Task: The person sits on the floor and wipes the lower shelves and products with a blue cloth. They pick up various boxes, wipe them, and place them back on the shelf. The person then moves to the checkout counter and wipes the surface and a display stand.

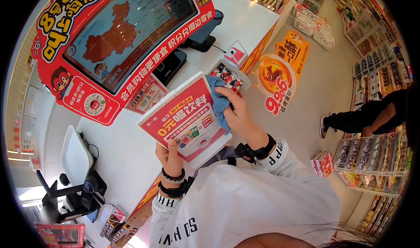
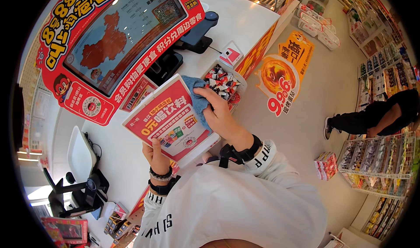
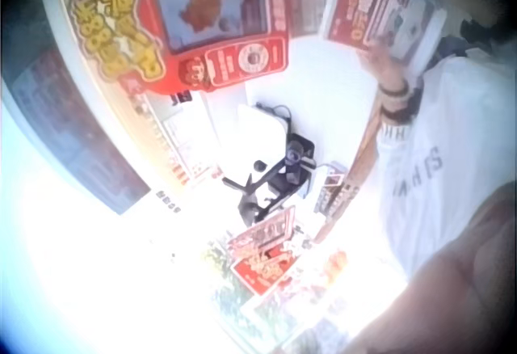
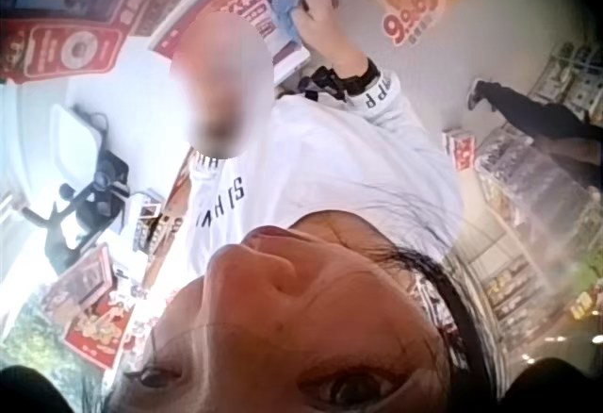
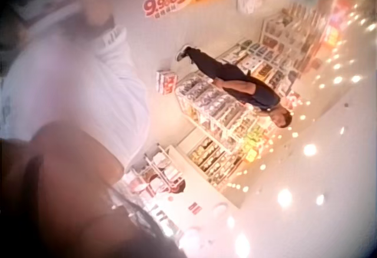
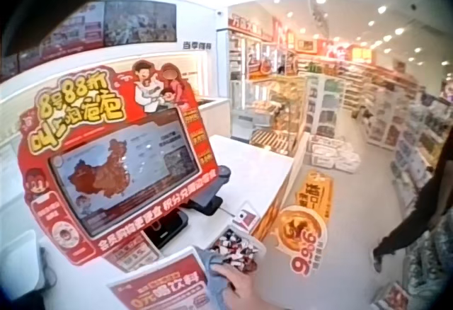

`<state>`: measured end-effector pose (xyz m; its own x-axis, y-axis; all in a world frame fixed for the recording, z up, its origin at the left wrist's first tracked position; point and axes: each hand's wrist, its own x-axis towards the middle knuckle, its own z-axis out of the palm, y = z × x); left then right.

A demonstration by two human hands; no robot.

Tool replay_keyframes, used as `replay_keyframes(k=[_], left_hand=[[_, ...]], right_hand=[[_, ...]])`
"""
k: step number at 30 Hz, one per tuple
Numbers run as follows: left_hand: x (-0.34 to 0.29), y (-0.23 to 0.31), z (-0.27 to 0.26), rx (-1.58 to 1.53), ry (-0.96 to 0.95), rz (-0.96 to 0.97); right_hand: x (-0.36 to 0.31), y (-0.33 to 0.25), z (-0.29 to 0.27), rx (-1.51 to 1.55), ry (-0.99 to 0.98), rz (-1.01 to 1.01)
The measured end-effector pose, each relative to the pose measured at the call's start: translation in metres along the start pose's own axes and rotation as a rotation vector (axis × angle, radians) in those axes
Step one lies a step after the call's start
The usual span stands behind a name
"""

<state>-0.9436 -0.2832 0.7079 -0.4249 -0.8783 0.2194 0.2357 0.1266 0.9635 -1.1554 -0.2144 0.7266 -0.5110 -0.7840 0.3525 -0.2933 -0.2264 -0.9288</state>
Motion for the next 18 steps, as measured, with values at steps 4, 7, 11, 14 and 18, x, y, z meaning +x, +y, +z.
replay_keyframes(k=[4, 7, 11, 14, 18], left_hand=[[0.018, 0.013, -0.014, -0.213, -0.048, -0.087], [0.024, 0.002, -0.020, -0.208, -0.270, -0.270], [0.031, -0.013, -0.003, -0.254, -0.472, -0.458], [0.026, -0.040, 0.006, -0.258, -0.562, -0.560], [0.026, -0.041, 0.008, -0.186, -0.548, -0.552]], right_hand=[[-0.035, 0.042, -0.022, 0.029, -0.429, 0.391], [-0.038, 0.059, -0.032, 0.277, -0.345, 0.586], [-0.025, 0.050, -0.033, 0.443, -0.292, 0.569], [-0.032, 0.047, -0.031, 0.483, -0.413, 0.594], [-0.028, 0.030, -0.029, 0.454, -0.393, 0.723]])
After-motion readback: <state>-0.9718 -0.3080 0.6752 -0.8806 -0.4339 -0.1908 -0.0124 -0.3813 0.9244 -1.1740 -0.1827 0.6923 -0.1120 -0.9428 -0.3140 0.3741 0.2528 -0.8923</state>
